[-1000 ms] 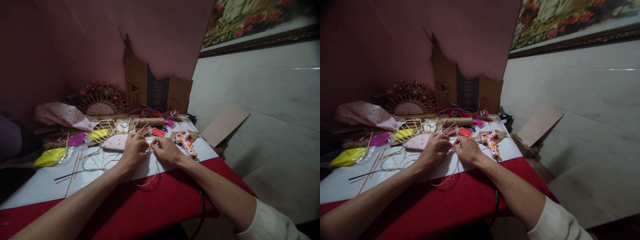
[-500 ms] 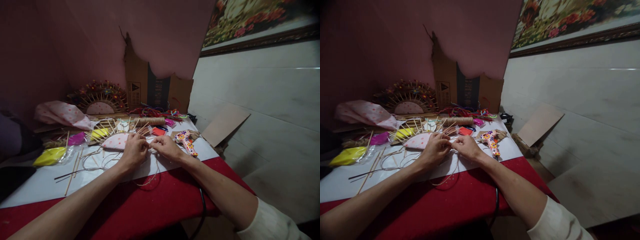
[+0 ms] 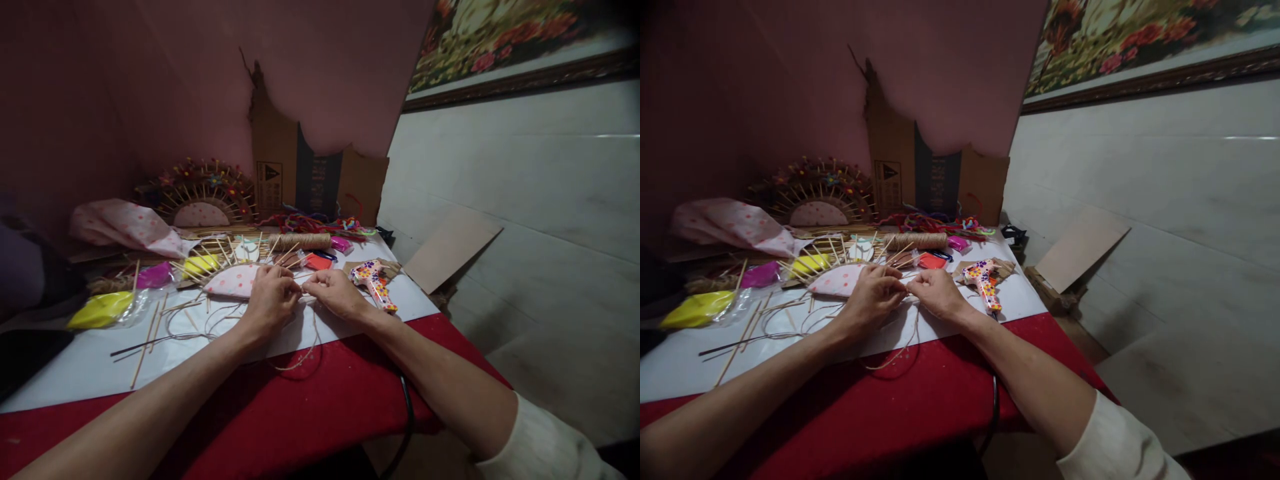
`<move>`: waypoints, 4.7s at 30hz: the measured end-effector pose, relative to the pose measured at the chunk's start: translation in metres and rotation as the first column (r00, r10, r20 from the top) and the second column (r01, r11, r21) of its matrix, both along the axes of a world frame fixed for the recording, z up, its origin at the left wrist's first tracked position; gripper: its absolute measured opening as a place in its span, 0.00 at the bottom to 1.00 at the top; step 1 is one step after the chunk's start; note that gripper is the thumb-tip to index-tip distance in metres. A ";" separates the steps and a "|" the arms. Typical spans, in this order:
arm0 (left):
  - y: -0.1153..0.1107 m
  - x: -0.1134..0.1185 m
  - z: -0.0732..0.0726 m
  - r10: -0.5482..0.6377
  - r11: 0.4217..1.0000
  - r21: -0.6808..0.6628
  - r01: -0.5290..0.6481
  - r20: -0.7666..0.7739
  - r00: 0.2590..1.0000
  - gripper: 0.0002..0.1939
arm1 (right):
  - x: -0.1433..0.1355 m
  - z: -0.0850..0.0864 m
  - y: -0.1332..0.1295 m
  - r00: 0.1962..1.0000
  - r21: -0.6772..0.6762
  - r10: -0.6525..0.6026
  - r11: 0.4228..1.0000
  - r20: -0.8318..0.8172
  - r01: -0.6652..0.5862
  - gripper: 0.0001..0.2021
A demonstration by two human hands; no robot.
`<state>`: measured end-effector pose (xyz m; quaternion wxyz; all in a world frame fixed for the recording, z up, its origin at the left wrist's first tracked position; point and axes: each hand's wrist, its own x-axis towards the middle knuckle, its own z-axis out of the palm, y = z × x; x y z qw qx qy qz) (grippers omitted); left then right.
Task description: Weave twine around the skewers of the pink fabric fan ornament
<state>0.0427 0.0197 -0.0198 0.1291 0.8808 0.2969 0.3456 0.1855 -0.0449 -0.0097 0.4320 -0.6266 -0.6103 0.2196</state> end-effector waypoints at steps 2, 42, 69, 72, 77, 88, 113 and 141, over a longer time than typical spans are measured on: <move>0.000 0.000 0.000 0.005 1.000 0.002 -0.005 -0.008 1.000 0.07 | -0.001 -0.002 -0.001 0.992 0.071 -0.054 0.996 0.117 0.045 0.09; -0.002 0.000 0.002 -0.011 1.000 0.000 0.011 0.038 0.999 0.08 | -0.003 0.001 -0.004 0.912 0.099 -0.053 0.995 0.407 0.014 0.07; -0.001 0.000 -0.004 -0.032 0.996 0.090 0.028 0.052 0.998 0.09 | -0.003 -0.002 -0.004 0.940 0.076 -0.026 0.997 0.340 0.000 0.10; -0.002 -0.002 -0.001 -0.041 0.998 0.055 0.037 0.064 0.997 0.09 | -0.004 0.000 -0.005 0.937 0.067 -0.039 0.998 0.348 0.017 0.09; -0.003 -0.001 0.001 -0.045 0.999 0.032 0.043 0.065 0.997 0.09 | -0.005 0.001 -0.005 0.936 0.052 -0.031 0.999 0.351 0.014 0.09; -0.001 -0.001 -0.002 -0.040 0.998 0.046 0.037 0.056 0.998 0.08 | -0.003 -0.004 -0.003 0.946 0.064 0.000 0.998 0.324 -0.022 0.11; 0.003 0.002 -0.008 0.003 0.996 0.089 -0.003 0.005 1.000 0.06 | -0.001 -0.005 -0.001 0.967 0.079 -0.005 0.997 0.255 -0.016 0.09; 0.005 0.003 -0.011 -0.010 0.996 0.084 0.010 0.000 1.000 0.05 | -0.001 -0.005 0.000 0.982 0.103 -0.007 0.995 0.189 -0.013 0.08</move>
